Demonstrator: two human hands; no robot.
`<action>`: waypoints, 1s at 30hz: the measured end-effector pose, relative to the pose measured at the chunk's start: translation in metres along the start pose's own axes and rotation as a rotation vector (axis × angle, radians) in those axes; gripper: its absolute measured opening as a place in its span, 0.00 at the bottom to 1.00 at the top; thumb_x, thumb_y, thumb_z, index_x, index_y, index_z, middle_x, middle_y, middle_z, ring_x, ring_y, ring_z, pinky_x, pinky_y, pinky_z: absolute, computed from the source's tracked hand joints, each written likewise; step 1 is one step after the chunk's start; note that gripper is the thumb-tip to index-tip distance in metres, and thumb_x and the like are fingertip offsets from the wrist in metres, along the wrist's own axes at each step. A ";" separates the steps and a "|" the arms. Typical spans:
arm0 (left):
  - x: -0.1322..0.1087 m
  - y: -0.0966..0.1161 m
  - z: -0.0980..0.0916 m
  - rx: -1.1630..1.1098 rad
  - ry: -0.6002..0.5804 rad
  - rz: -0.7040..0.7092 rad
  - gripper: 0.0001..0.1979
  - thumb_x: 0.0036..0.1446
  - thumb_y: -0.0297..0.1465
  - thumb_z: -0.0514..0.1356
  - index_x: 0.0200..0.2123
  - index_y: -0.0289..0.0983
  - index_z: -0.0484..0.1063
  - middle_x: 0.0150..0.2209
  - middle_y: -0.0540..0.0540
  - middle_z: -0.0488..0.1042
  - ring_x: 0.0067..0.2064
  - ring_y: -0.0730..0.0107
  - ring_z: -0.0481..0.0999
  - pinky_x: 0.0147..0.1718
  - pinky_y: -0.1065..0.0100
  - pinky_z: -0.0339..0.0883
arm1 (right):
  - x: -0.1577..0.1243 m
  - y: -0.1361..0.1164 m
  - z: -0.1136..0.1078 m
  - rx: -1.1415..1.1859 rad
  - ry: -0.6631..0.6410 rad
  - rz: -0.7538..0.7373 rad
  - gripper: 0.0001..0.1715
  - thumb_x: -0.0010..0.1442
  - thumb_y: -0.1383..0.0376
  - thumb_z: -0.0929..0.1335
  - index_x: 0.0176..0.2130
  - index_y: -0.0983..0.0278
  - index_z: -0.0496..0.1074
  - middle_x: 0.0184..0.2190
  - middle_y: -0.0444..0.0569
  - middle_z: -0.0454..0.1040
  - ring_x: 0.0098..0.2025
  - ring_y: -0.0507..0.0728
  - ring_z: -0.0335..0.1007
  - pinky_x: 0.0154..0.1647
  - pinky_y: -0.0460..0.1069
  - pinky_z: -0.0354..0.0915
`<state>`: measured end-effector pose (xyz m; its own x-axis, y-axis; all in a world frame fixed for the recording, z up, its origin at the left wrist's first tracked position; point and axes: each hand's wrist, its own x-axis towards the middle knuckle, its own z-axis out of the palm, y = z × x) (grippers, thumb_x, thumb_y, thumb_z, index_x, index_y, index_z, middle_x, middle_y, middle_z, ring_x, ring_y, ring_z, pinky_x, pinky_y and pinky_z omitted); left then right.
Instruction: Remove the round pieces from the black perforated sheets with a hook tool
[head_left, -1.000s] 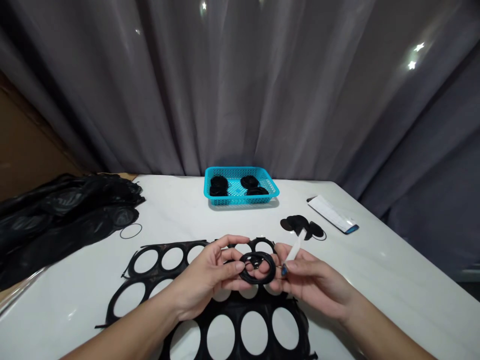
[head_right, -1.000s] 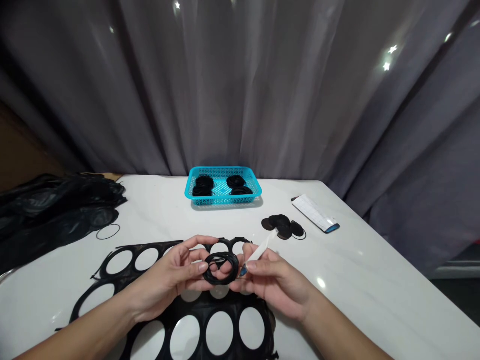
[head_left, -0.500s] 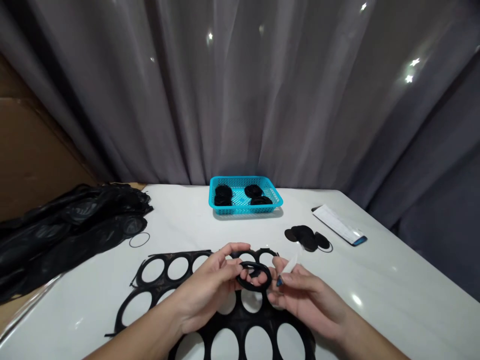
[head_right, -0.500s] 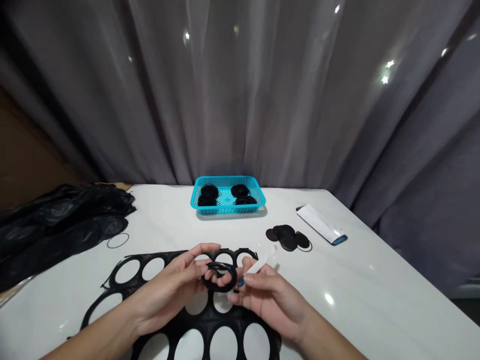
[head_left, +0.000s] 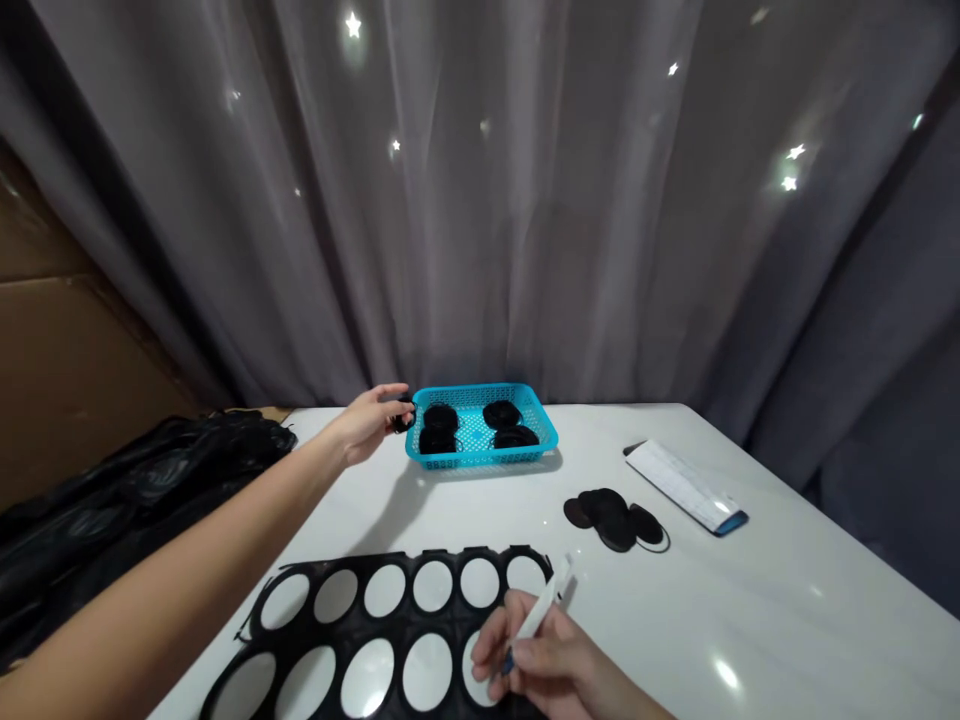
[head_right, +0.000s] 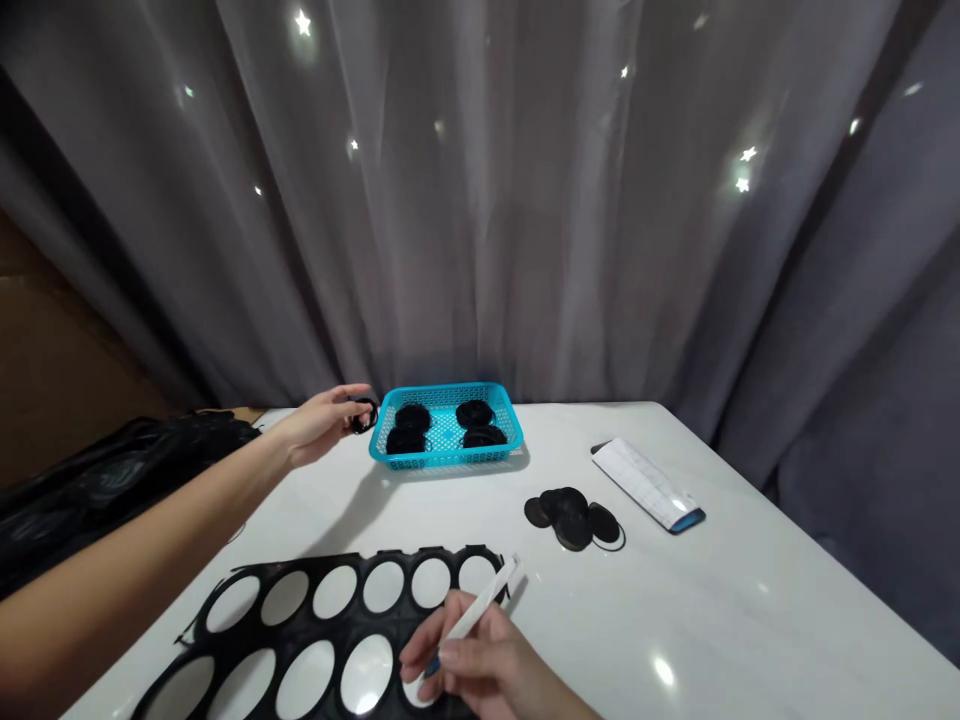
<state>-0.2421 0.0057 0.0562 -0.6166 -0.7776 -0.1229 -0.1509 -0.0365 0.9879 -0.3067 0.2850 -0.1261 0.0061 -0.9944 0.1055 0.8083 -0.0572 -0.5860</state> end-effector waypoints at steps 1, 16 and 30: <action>0.011 0.003 -0.001 0.036 0.010 0.009 0.19 0.60 0.20 0.60 0.54 0.31 0.65 0.36 0.47 0.72 0.32 0.73 0.73 0.33 0.70 0.68 | 0.000 -0.001 -0.001 0.001 0.000 0.006 0.22 0.51 0.62 0.78 0.31 0.67 0.63 0.40 0.59 0.77 0.41 0.59 0.75 0.38 0.49 0.65; 0.138 -0.045 0.027 0.927 0.082 0.287 0.13 0.65 0.33 0.61 0.51 0.33 0.70 0.46 0.42 0.73 0.47 0.62 0.75 0.47 0.56 0.70 | 0.001 -0.009 -0.007 -0.073 0.049 0.133 0.13 0.52 0.67 0.77 0.33 0.69 0.71 0.41 0.58 0.77 0.42 0.60 0.75 0.45 0.53 0.63; 0.141 -0.054 0.035 1.389 -0.172 0.492 0.13 0.67 0.34 0.59 0.50 0.32 0.71 0.45 0.42 0.74 0.47 0.62 0.75 0.49 0.55 0.70 | 0.002 -0.008 -0.007 -0.090 -0.025 0.107 0.17 0.52 0.66 0.77 0.34 0.69 0.67 0.41 0.60 0.78 0.42 0.58 0.76 0.43 0.50 0.65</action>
<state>-0.3478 -0.0797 -0.0180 -0.8901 -0.4484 0.0816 -0.4440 0.8936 0.0662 -0.3172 0.2827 -0.1274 0.1045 -0.9928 0.0579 0.7465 0.0399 -0.6642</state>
